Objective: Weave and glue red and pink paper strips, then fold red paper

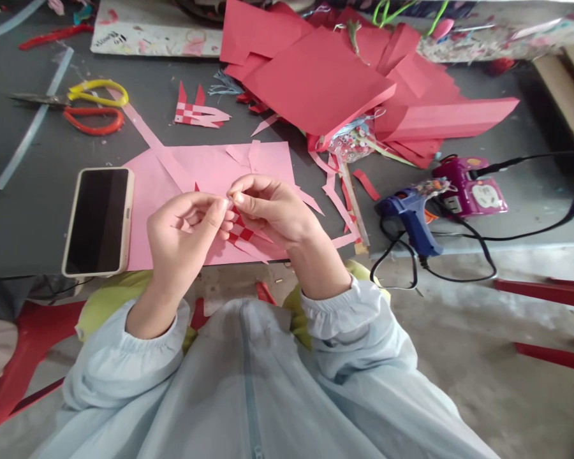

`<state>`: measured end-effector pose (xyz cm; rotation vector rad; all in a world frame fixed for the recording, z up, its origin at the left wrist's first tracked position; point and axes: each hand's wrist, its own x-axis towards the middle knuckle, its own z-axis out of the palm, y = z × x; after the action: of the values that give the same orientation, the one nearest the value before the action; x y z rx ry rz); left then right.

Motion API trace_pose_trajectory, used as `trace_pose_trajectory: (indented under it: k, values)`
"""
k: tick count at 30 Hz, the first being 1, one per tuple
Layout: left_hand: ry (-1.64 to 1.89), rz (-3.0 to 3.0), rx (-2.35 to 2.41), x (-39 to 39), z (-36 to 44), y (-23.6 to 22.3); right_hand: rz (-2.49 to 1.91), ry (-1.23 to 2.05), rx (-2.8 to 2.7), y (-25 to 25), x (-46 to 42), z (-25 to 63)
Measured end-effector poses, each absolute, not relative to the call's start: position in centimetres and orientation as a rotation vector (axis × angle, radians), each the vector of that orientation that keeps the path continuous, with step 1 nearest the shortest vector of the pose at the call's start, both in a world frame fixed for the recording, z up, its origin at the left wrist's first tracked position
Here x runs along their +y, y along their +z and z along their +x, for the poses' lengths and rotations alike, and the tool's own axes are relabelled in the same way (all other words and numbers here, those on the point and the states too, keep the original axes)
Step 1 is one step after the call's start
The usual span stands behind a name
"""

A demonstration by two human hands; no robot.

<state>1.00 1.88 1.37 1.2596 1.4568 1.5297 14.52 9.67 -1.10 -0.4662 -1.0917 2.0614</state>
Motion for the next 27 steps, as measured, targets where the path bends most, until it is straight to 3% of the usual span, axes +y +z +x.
trace_pose_trajectory:
  k: [10, 27]
  values:
    - [1.254, 1.354, 1.254, 1.5, -0.1, 1.8, -0.392, 1.853, -1.204, -0.4, 8.4, 14.2]
    - [1.228, 1.409, 0.914, 1.6, -0.4, 1.4, -0.431, 1.545, -1.458, 0.5, 8.0, 14.5]
